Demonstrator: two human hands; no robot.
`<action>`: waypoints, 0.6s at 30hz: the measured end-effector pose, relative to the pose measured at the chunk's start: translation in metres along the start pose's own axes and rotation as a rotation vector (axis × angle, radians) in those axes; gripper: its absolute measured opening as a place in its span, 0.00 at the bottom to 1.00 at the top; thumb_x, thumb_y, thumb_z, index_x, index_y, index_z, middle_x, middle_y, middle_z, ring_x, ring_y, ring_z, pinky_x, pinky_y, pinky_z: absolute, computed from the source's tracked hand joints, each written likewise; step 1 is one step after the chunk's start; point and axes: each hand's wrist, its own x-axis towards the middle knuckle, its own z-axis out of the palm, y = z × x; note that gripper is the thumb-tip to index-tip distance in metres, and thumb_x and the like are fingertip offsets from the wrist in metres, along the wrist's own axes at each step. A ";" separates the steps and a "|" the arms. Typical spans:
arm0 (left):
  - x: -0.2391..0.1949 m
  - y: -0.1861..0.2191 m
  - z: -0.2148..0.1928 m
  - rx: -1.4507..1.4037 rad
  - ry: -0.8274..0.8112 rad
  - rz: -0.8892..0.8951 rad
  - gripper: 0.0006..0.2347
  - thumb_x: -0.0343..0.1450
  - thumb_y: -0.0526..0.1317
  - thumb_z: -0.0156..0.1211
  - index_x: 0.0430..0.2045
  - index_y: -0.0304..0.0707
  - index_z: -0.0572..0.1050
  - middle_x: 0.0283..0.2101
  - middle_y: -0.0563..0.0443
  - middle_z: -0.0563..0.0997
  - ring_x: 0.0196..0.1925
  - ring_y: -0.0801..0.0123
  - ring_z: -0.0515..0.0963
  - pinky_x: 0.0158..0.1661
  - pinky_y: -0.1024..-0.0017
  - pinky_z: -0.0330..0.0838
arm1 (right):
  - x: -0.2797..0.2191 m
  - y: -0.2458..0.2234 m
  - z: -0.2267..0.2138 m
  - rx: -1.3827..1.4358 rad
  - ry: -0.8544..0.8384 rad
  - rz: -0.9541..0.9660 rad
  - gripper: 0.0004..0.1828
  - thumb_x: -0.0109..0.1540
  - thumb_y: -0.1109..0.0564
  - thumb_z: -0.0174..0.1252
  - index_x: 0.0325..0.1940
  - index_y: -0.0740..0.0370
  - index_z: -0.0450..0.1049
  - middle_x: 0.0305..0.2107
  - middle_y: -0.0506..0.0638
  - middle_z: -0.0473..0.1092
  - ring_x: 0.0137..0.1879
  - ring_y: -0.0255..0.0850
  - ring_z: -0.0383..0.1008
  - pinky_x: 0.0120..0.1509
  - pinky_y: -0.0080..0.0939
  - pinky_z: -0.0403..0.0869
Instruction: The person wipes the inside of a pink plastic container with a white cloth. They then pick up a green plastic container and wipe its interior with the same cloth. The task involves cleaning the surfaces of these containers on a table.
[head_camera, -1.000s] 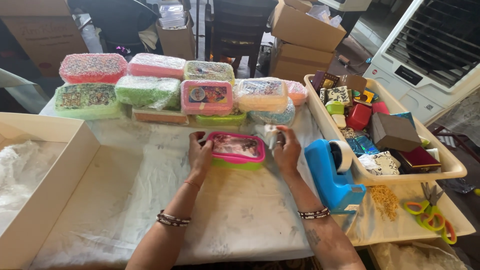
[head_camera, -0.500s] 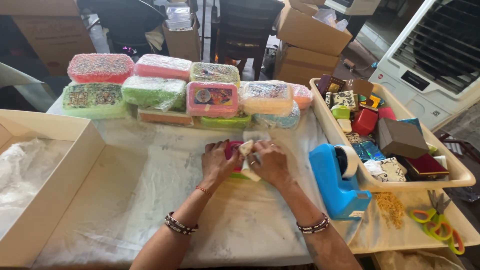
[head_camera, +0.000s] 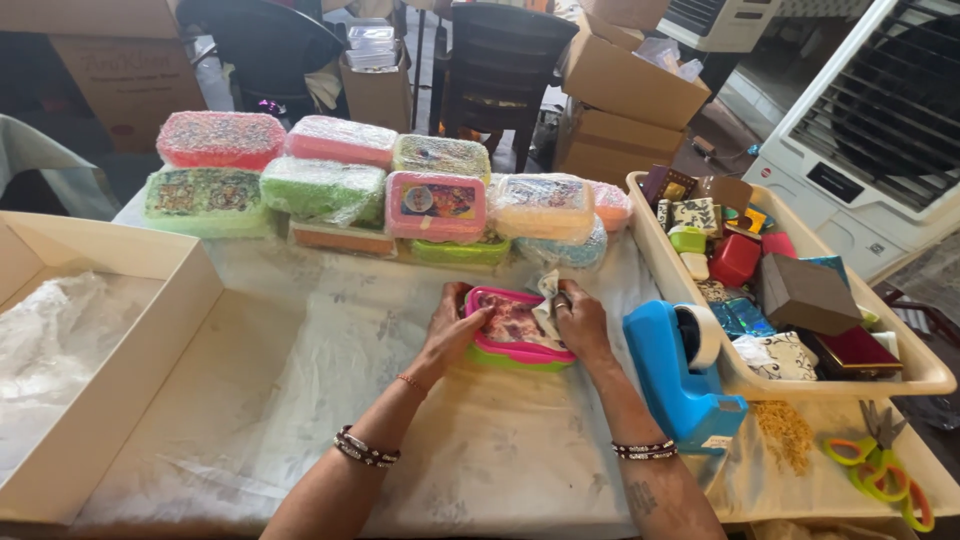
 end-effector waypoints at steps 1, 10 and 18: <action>0.001 -0.003 0.002 -0.136 -0.001 0.018 0.25 0.66 0.45 0.68 0.54 0.33 0.69 0.45 0.44 0.83 0.44 0.65 0.82 0.44 0.67 0.77 | 0.000 -0.001 0.000 0.006 0.008 0.005 0.16 0.64 0.56 0.51 0.54 0.55 0.76 0.43 0.62 0.77 0.52 0.60 0.78 0.55 0.53 0.73; -0.001 0.006 -0.002 -0.275 0.157 0.044 0.19 0.68 0.35 0.66 0.52 0.34 0.70 0.41 0.44 0.83 0.37 0.73 0.82 0.34 0.75 0.77 | -0.044 -0.061 0.006 0.109 0.293 -0.551 0.18 0.61 0.66 0.49 0.54 0.57 0.71 0.51 0.57 0.72 0.57 0.56 0.75 0.59 0.52 0.75; 0.018 -0.052 0.022 -0.355 -0.116 -0.028 0.12 0.70 0.34 0.64 0.46 0.25 0.79 0.41 0.44 0.83 0.39 0.72 0.80 0.38 0.71 0.76 | -0.038 -0.084 0.019 -0.305 -0.005 -0.646 0.22 0.65 0.51 0.53 0.62 0.59 0.71 0.66 0.55 0.64 0.75 0.55 0.56 0.76 0.64 0.54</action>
